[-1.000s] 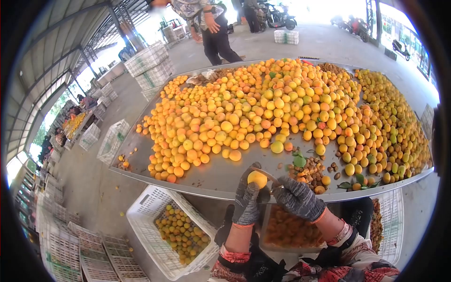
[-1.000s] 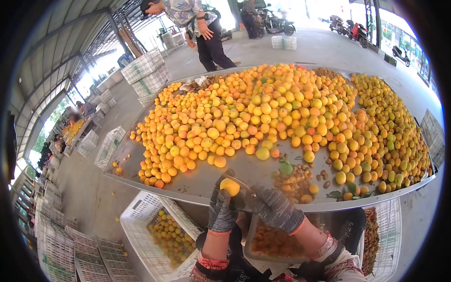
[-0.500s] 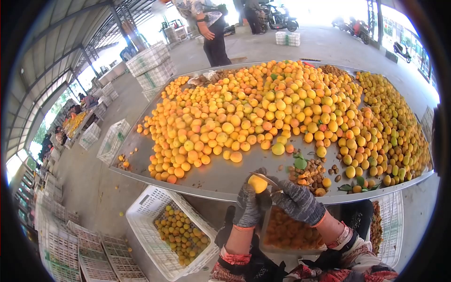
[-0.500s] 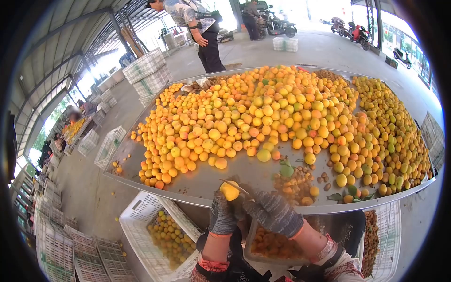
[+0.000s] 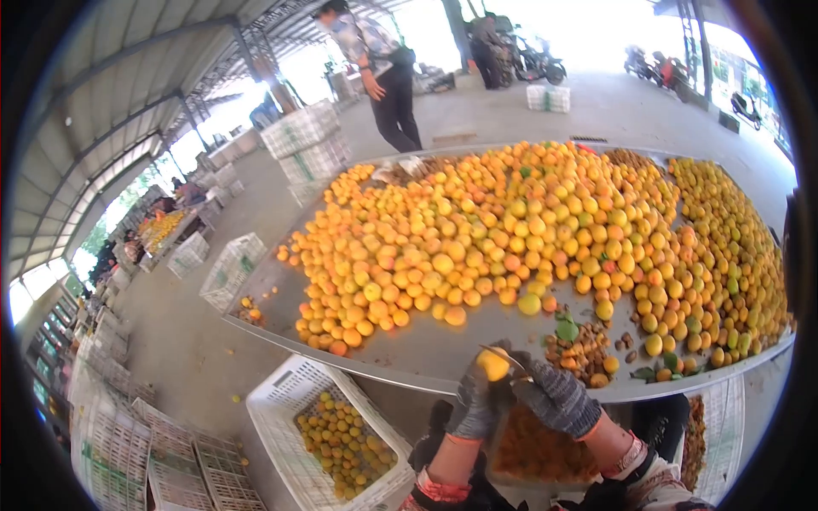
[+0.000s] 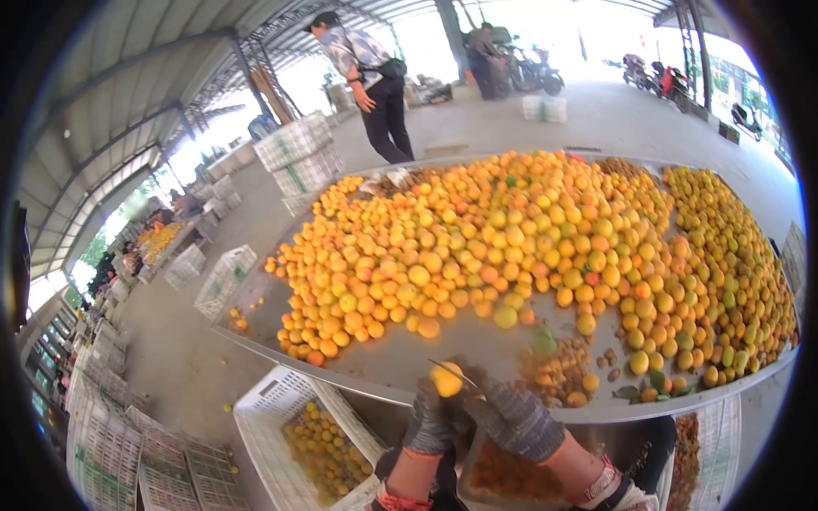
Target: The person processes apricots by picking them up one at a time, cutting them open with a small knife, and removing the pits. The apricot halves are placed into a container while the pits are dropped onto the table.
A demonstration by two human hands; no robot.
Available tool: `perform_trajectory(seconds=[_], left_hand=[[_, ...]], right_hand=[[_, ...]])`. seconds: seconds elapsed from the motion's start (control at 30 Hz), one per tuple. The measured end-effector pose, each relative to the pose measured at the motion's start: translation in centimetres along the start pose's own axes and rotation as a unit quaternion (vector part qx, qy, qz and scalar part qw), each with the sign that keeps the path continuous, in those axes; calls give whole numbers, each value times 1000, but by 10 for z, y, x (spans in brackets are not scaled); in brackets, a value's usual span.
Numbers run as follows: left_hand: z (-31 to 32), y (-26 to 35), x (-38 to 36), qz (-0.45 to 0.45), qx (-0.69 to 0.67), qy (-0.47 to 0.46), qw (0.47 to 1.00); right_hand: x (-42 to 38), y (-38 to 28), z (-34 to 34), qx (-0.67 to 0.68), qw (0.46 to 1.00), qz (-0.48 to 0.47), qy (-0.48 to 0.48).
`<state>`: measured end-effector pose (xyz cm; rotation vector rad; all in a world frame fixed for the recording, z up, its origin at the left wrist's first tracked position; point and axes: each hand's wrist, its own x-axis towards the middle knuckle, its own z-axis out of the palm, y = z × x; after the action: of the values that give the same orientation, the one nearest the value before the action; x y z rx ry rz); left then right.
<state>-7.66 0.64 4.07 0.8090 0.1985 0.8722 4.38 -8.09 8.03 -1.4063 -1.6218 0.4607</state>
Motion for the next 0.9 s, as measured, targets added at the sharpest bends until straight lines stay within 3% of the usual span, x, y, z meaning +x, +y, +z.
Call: perform_trajectory(seconds=[0.07,0.1,0.13,0.17,0.2,0.27,0.33,0.37,0.4,0.43,0.47,0.5,0.53,0.67,0.73,0.77,0.83,0.87,0.9], left_hand=[[2,-1,-2,-54,-55,1,997],[3,-1,-2,-53,-128,-22,990],[-17,-17,-1,-47,-125,-23,991],[-55,-43,3,34,138,-18,990],[-51,-36,7,111,391,-8,914],[-33,-23,-3,74,433,13,898],[-19,-17,-6,123,460,-4,879],[-10,-11,-7,125,462,-1,878],[-1,-3,-7,28,303,23,952],[4,2,-8,-71,131,47,988],[8,4,-7,-69,132,49,988],[11,5,-5,-40,172,37,984],[13,5,-4,-11,211,26,977],[2,-4,-1,5,237,13,971],[11,-12,0,38,153,119,980],[15,-11,-1,37,153,119,980],[24,-9,2,75,188,158,967],[23,-7,3,68,184,162,967],[19,-2,3,38,216,143,965]], right_hand=[[-1,0,3,19,999,-29,38],[-2,0,2,71,997,26,16],[-2,3,2,72,997,19,14],[-2,8,0,69,997,43,-11],[-3,13,-1,66,995,69,-36],[-5,17,-1,67,991,94,-62],[-7,20,-5,74,993,78,-50],[-8,24,-6,75,993,76,-52],[-10,29,-7,83,992,71,-56],[-11,35,-8,92,992,67,-61],[-11,42,-11,94,992,65,-62],[-11,51,-16,-103,987,-111,-55],[-10,55,-18,-292,914,-278,-43],[-3,32,-16,-221,946,-230,-54],[1,22,-4,3,997,24,-66],[0,19,4,4,997,24,-66],[-3,21,20,217,958,181,44],[-3,28,22,216,957,189,42],[-4,40,22,-25,996,-31,84]])
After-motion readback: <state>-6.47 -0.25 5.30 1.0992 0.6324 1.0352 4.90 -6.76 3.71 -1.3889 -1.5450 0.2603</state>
